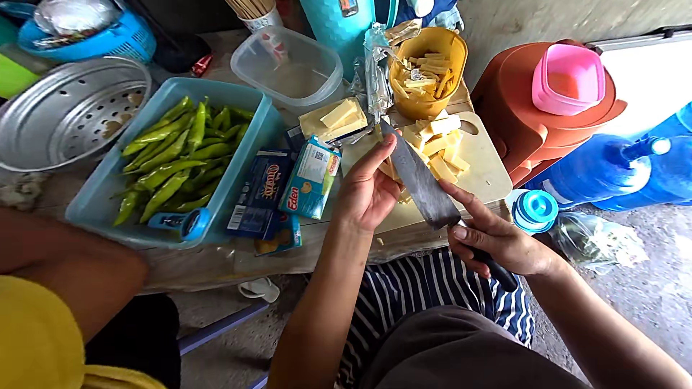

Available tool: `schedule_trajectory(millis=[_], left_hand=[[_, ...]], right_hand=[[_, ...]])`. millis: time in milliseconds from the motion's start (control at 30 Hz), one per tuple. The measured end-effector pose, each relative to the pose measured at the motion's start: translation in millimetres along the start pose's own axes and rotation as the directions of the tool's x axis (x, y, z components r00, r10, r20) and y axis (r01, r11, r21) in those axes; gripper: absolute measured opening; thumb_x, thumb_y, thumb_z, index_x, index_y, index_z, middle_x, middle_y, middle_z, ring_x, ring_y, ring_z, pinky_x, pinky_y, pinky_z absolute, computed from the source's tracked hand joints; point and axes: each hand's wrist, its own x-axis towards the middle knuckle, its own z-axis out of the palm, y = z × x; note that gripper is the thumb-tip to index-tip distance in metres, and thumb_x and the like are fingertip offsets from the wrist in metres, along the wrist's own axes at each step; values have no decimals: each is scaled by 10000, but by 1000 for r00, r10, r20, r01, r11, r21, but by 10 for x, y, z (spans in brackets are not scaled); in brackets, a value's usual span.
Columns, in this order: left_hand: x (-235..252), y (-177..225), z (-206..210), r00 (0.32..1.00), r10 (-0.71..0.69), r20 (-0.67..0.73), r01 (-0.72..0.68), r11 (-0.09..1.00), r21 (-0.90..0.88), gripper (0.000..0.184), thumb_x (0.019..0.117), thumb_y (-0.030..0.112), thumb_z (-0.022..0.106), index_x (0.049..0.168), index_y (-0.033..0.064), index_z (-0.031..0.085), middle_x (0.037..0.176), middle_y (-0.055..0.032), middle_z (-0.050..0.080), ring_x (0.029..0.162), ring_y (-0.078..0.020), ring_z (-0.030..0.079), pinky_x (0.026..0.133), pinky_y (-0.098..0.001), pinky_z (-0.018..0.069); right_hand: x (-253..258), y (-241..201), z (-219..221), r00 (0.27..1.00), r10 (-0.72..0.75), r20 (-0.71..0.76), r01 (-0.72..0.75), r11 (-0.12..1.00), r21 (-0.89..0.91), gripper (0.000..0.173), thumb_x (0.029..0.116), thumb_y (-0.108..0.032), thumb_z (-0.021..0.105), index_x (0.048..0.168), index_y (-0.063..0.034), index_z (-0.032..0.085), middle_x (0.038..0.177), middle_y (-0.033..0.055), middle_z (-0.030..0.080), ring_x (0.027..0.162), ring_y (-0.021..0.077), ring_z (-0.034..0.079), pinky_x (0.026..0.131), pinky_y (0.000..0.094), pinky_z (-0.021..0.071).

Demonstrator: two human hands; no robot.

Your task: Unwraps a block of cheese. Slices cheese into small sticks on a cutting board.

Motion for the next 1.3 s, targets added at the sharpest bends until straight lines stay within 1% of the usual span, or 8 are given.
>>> schedule_trajectory(millis=[267,400,600,700,800,900,1067,1300], left_hand=[[97,-50,114,993,-52,-102,47,997,-56,141,1086,171,458,1118,135,591,996,-30,713,940,-115,720,852,-293,604],[121,34,47,994,-53,-100,48,998,-50,274,1101,363,424,1142,132,566,970,-7,677,856,-80,704,780,-228,601],[652,970,-5,953,187,-237,-124,958,258,432,1116,473,253,1136,120,501,923,-11,575,760,-84,619,685,-221,548],[1202,1371,-173,847,406,-344,-124,778,616,394,1114,445,323,1244,140,535,969,-6,559,789,-91,575,685,-230,487],[1551,1484,-368,858,394,-331,54,571,819,614,1106,512,283,1532,84,396,1443,-176,485,1270,-272,523,1015,-430,446],[1602,1379,-360,897,299,-326,244,281,928,726,1092,570,215,1541,31,403,1578,-248,376,1455,-361,381,1144,-570,326],[1121,1111,24,930,364,-53,119,-161,980,602,1106,453,353,1376,-47,552,1384,-325,546,1333,-465,497,1090,-645,348],[96,295,-197,990,-52,128,-138,-419,897,459,1016,354,626,1297,-7,666,1337,-246,595,1319,-464,469,1068,-662,334]], right_hand=[[-24,29,18,997,8,-73,-7,1000,21,609,1093,-236,436,1612,-377,151,759,-56,559,509,1,531,453,130,469],[-12,6,44,988,6,-157,9,995,95,571,1092,-233,402,1588,-422,191,755,-47,569,483,15,527,434,146,476],[-82,-76,-65,958,-50,-282,90,987,134,580,1091,-244,390,1598,-430,180,724,-21,559,457,50,529,421,179,496],[-134,-88,-87,946,-75,-317,124,983,138,605,1088,-226,383,1607,-421,143,723,-15,550,445,58,523,407,184,492],[-186,-87,-92,933,-94,-347,152,978,142,614,1087,-210,371,1613,-407,124,720,-18,549,444,57,522,408,182,489],[-249,-92,-114,924,-88,-372,145,981,129,607,1089,-209,361,1608,-423,131,709,-24,550,448,55,532,416,176,494],[-355,-121,-194,899,-97,-427,143,987,77,614,1084,-218,389,1605,-424,137,697,-21,542,446,62,528,405,187,491],[-370,-150,-256,897,-129,-424,142,990,-1,622,1085,-229,396,1602,-438,120,695,-24,545,450,66,535,404,189,491]])
